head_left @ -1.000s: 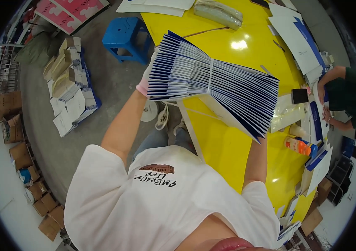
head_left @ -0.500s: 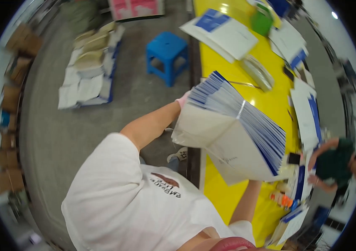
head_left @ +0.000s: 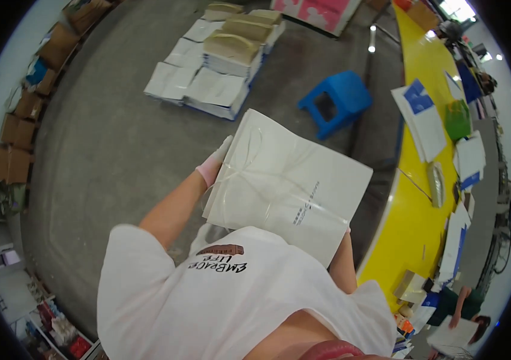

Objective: Sorting, stacking, and bundling printed paper bags using plastic twine in a factory setting.

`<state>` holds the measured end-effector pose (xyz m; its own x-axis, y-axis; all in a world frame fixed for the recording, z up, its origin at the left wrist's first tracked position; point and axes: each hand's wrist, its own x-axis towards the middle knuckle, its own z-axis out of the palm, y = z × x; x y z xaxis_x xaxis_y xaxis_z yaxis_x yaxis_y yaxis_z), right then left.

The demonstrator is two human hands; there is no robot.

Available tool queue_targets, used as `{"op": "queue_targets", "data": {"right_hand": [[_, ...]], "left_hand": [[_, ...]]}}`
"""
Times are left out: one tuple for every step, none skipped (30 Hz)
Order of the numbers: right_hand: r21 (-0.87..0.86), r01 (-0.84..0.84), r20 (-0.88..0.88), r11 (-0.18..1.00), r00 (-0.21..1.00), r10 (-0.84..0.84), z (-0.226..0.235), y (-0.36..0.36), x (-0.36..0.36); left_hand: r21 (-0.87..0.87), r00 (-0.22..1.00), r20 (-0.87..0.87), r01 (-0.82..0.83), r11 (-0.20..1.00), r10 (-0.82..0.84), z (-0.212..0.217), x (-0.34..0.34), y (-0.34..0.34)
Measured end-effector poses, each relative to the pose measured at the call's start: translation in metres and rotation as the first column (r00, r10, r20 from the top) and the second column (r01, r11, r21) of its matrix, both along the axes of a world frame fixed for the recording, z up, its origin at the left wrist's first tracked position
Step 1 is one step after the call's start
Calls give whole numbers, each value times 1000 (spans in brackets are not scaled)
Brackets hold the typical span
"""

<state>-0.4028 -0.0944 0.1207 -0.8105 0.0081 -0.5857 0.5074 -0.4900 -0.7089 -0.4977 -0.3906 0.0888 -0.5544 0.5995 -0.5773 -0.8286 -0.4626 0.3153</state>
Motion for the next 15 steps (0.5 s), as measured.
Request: {"op": "queue_targets", "data": {"right_hand": [[-16,-25,29,1000,999,25,-1,-24,-11],[-32,-46,58,998,997,48,-5,-49,-43],[-44,-67,91,997,993,71,-7,-57,-51],[-55,-80,121,995,989,87,-11,-64,-58],[-65,-91,150,994,984,100,-15,-76,-74],[-73,-94,172,993,979,105,-19,-93,-100],[-82,-113,196,990,972,127,-24,-107,-113],[-92,-129,219,987,965,146,-29,-124,-128],[-100,-147,244,984,955,168,-33,-133,-137],[-98,-146,254,984,953,167,-85,-106,-143],[46,-343,43,938,939,341,-138,-92,-150],[226,-479,-144,848,844,516,-192,-107,-169],[208,-495,-149,844,837,527,-183,-135,-188],[53,-468,-71,882,879,471,-172,-162,-208],[-94,-418,20,904,907,421,-141,-193,-230]], "left_hand": [[-51,997,-43,-62,997,59,-7,1,-32],[-101,990,-88,-120,988,111,-18,2,-64],[-118,986,-71,-160,980,152,-26,7,-91],[-110,978,-17,-207,972,206,-19,10,-115],[-104,966,36,-252,962,256,-11,12,-135],[-211,944,2,-323,923,330,-7,10,-148],[-218,941,10,-327,920,337,-11,9,-167],[-300,924,-30,-372,878,381,-17,7,-187],[-377,904,-70,-415,828,422,-22,4,-203],[-296,857,43,-479,826,513,-21,-4,-208],[-302,858,42,-478,825,512,-22,-15,-218],[-333,849,34,-488,807,528,-26,-27,-226],[-374,827,24,-514,772,562,-32,-31,-243],[-392,819,18,-522,757,574,-37,-37,-261],[-384,799,29,-546,745,601,-42,-43,-278]]}}
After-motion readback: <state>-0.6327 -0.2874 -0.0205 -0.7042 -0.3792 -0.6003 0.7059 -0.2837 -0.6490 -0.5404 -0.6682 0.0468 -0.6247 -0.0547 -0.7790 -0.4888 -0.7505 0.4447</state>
